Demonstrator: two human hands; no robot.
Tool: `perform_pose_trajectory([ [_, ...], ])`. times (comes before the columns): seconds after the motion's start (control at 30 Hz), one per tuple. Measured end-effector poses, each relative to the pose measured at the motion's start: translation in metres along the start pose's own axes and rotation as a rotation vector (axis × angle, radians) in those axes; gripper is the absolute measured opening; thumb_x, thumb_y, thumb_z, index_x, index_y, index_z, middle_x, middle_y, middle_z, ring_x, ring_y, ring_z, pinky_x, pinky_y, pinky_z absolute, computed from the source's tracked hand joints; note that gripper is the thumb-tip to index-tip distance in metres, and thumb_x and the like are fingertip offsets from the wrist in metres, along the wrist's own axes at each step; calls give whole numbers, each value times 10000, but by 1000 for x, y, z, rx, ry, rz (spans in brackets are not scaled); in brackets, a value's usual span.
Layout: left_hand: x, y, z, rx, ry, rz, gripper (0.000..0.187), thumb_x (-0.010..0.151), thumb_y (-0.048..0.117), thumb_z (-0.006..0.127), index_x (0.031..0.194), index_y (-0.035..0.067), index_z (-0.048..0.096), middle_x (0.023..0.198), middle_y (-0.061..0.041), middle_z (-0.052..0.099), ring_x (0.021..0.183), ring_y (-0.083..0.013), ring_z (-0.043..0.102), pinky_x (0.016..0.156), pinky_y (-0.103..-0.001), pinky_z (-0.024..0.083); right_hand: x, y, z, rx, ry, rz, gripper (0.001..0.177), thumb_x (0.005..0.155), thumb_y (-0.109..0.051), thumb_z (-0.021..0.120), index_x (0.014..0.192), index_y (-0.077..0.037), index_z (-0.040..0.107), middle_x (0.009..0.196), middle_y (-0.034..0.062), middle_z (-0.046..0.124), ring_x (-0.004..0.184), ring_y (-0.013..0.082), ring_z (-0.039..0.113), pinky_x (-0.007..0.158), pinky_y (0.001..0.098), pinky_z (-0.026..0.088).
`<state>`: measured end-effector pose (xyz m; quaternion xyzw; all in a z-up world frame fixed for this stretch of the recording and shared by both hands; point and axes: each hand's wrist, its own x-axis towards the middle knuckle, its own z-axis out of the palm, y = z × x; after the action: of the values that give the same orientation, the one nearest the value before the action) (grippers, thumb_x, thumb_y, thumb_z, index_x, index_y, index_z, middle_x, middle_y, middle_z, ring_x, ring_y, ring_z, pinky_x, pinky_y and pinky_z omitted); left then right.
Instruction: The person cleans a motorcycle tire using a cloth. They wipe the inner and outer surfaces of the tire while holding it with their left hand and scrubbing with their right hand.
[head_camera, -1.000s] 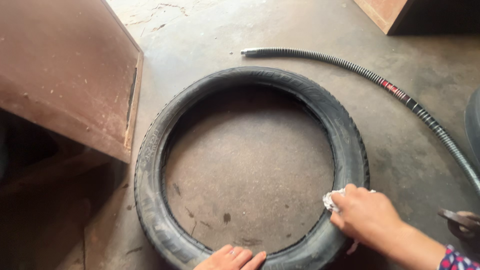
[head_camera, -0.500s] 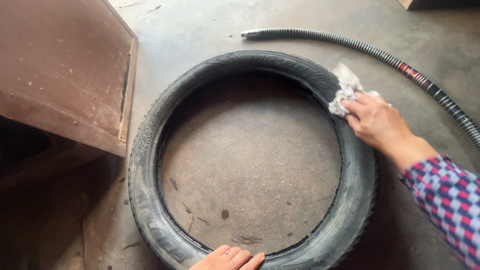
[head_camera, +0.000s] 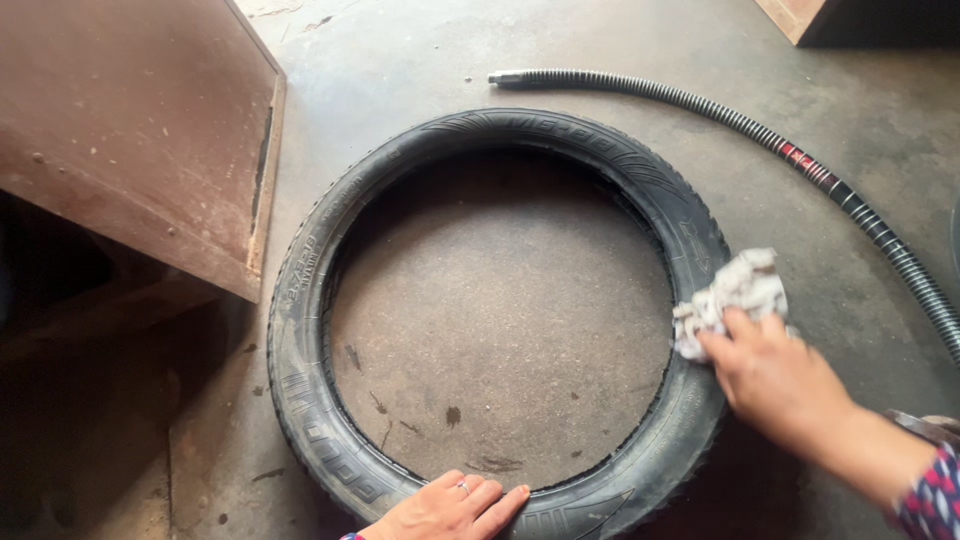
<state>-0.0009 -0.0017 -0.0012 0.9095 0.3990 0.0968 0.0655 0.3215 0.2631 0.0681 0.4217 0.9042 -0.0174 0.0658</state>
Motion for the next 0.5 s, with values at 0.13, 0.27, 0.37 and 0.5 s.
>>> perform_pose_trajectory([
  [0.13, -2, 1, 3, -15, 11, -1, 470, 997, 157, 557, 1424, -39, 561, 977, -82, 623, 857, -195, 673, 779, -313, 520, -37, -26, 11, -47, -85, -25, 426, 831, -137, 609, 1257, -141, 620, 1206, 100, 574, 984, 293, 643, 722, 371, 649],
  [0.27, -1, -1, 6, 1, 5, 15, 478, 986, 148, 554, 1424, -44, 565, 977, -79, 623, 852, -191, 673, 776, -313, 521, -68, -49, 38, -9, -110, -146, 518, 754, -154, 654, 1264, -85, 597, 1189, 129, 560, 1072, 325, 626, 688, 333, 639],
  [0.37, 0, 0, 1, -18, -7, 9, 490, 985, 145, 550, 1438, -42, 554, 999, -82, 628, 864, -194, 671, 792, -319, 521, -74, -59, 46, 71, -107, -232, 458, 769, -321, 682, 1184, -133, 631, 1095, 84, 618, 1055, 270, 653, 786, 338, 614],
  [0.5, -1, 1, -6, -7, 5, 10, 535, 949, 179, 560, 1435, -42, 536, 1014, -100, 631, 897, -217, 672, 776, -327, 512, -32, -27, 8, 136, -502, -7, 340, 883, -406, 636, 1204, -307, 685, 1103, -19, 718, 1090, 178, 697, 914, 361, 588],
])
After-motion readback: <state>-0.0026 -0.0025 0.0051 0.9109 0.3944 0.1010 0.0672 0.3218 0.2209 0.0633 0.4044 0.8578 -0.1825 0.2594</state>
